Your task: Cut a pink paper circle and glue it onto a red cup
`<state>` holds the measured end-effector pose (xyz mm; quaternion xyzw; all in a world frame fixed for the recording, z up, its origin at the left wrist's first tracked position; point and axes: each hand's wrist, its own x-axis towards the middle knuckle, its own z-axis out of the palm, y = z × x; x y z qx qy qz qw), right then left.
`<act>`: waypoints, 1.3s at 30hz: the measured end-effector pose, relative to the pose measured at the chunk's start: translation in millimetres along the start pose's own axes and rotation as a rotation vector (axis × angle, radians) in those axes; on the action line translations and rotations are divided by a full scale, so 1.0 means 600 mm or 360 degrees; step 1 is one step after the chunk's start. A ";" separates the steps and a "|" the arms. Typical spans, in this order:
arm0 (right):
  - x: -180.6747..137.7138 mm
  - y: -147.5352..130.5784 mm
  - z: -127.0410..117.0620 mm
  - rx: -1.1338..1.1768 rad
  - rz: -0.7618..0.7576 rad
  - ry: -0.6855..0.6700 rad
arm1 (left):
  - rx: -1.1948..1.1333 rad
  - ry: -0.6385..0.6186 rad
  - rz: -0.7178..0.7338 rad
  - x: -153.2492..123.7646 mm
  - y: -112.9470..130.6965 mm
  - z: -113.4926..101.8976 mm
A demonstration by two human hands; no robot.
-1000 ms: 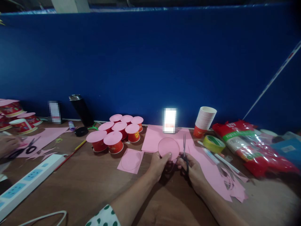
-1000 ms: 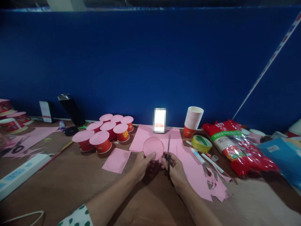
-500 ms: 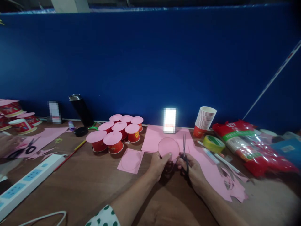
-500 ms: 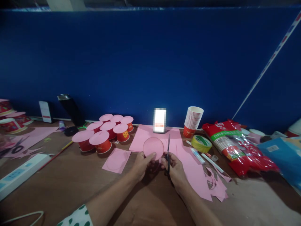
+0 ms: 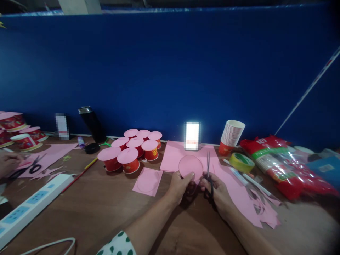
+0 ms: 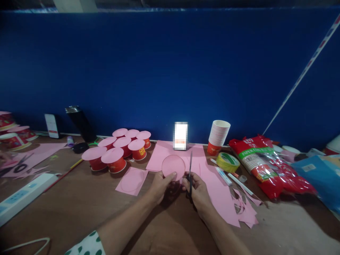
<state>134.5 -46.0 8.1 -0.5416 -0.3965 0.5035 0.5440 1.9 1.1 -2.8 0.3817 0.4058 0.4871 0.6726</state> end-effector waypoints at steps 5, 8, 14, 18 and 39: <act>-0.002 -0.002 0.001 -0.0006 0.0005 0.0017 | -0.0017 -0.0010 -0.0023 0.000 0.000 0.000; -0.001 -0.001 0.001 -0.0004 -0.0009 -0.0002 | -0.0001 0.0021 -0.0011 0.000 0.000 0.001; -0.001 -0.001 0.001 -0.0017 0.0006 0.0001 | -0.0001 -0.0003 -0.0006 -0.001 0.000 0.001; 0.000 0.001 -0.001 -0.0020 -0.0001 -0.0008 | -0.0005 -0.0006 -0.0027 0.000 0.000 0.000; 0.005 0.009 -0.005 -0.0073 -0.0029 -0.0052 | 0.0036 0.0014 0.0010 0.000 -0.001 0.001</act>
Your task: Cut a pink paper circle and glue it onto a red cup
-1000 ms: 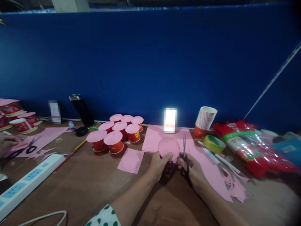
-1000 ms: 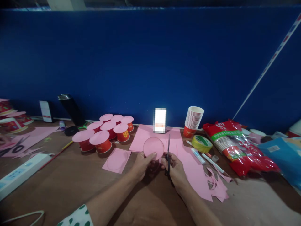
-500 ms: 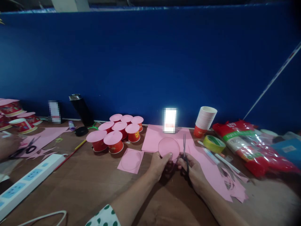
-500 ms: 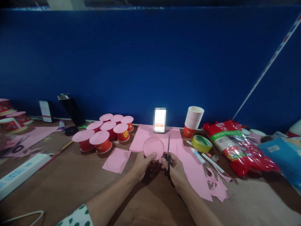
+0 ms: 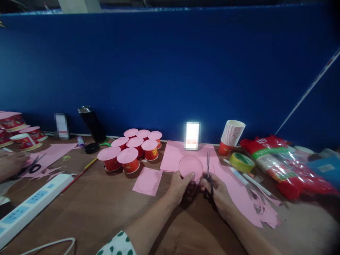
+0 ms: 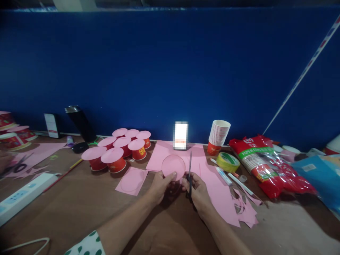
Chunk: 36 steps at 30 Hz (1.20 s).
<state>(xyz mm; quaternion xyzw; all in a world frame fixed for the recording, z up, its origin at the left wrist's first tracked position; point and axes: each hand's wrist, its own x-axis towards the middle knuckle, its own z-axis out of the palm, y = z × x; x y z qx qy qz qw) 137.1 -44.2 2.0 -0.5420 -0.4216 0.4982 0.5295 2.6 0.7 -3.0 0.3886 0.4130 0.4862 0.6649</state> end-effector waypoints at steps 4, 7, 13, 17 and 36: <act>-0.002 -0.003 0.002 0.0025 0.0001 0.0016 | -0.0002 0.0016 -0.0017 0.001 0.000 0.000; -0.002 -0.002 0.003 0.0029 -0.0007 0.0028 | -0.0005 0.0036 -0.0028 0.001 0.001 0.000; -0.002 -0.004 0.004 0.0043 0.0014 0.0031 | 0.0008 0.0029 -0.0047 0.001 0.000 0.000; -0.002 -0.004 0.002 0.0046 0.0007 0.0038 | 0.0005 0.0024 -0.0050 0.002 -0.002 0.000; -0.006 0.002 0.001 0.0002 -0.0112 -0.0119 | -0.0183 0.0152 -0.0072 0.004 0.003 0.000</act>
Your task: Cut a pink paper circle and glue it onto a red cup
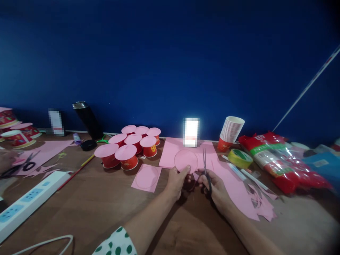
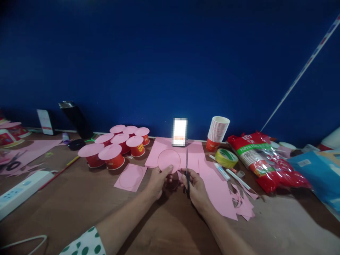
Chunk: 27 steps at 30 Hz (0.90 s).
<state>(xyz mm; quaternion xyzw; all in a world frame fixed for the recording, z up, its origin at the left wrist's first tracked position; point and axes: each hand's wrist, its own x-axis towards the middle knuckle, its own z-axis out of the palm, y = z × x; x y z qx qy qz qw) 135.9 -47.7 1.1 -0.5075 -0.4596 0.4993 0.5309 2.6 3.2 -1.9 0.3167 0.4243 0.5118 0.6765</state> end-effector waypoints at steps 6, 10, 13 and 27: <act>0.000 0.008 0.005 0.0031 -0.0026 -0.0080 | 0.0088 -0.0033 0.0066 0.003 -0.010 -0.004; 0.001 0.009 0.006 0.0045 -0.0003 -0.0044 | 0.0087 -0.0086 0.0069 0.002 -0.014 -0.005; 0.001 0.009 0.006 0.0028 0.0001 -0.0032 | 0.0090 -0.0068 0.0089 0.000 -0.011 -0.002; 0.000 0.006 0.007 -0.0059 0.0013 -0.0039 | 0.0106 -0.0043 0.0103 -0.002 -0.009 0.001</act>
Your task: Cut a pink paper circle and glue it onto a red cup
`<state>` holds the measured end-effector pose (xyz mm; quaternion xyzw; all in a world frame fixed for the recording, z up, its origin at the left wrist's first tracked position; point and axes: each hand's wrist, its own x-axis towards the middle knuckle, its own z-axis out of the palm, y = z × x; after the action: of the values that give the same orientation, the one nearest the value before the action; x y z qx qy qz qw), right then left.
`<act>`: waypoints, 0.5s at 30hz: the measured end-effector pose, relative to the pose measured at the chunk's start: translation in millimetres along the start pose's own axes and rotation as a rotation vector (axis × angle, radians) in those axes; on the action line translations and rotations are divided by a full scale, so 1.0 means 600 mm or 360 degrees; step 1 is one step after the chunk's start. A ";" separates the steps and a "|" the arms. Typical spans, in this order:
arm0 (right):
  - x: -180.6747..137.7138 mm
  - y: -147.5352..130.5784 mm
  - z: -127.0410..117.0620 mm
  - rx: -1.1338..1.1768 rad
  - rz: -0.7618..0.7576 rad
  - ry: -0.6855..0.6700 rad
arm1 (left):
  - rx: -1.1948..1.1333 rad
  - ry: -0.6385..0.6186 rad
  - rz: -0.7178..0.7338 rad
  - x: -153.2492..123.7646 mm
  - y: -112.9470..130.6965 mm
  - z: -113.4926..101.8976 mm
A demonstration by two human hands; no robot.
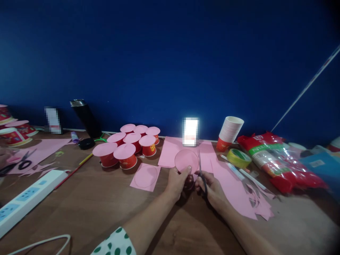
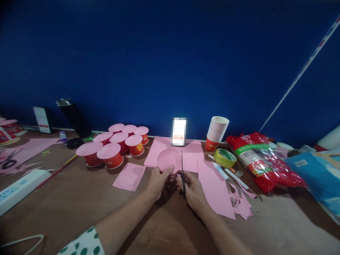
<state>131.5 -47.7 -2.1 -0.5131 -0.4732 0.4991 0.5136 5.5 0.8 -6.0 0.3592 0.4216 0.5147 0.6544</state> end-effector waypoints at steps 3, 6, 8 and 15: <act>0.000 0.000 0.000 0.0008 0.0001 0.0000 | -0.0015 -0.0025 0.0015 0.001 -0.002 -0.001; -0.001 0.000 0.001 0.0024 0.0022 0.0008 | -0.0028 -0.0047 0.0015 0.001 -0.004 -0.001; -0.001 -0.001 0.002 0.0036 0.0031 0.0017 | -0.0016 -0.0046 0.0011 0.001 -0.005 -0.001; -0.001 0.000 0.001 0.0036 0.0032 0.0002 | -0.0024 -0.0066 0.0007 0.002 -0.008 -0.004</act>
<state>130.7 -48.0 -2.2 -0.5122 -0.4621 0.5092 0.5146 5.4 1.1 -11.4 0.3659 0.4033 0.5117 0.6646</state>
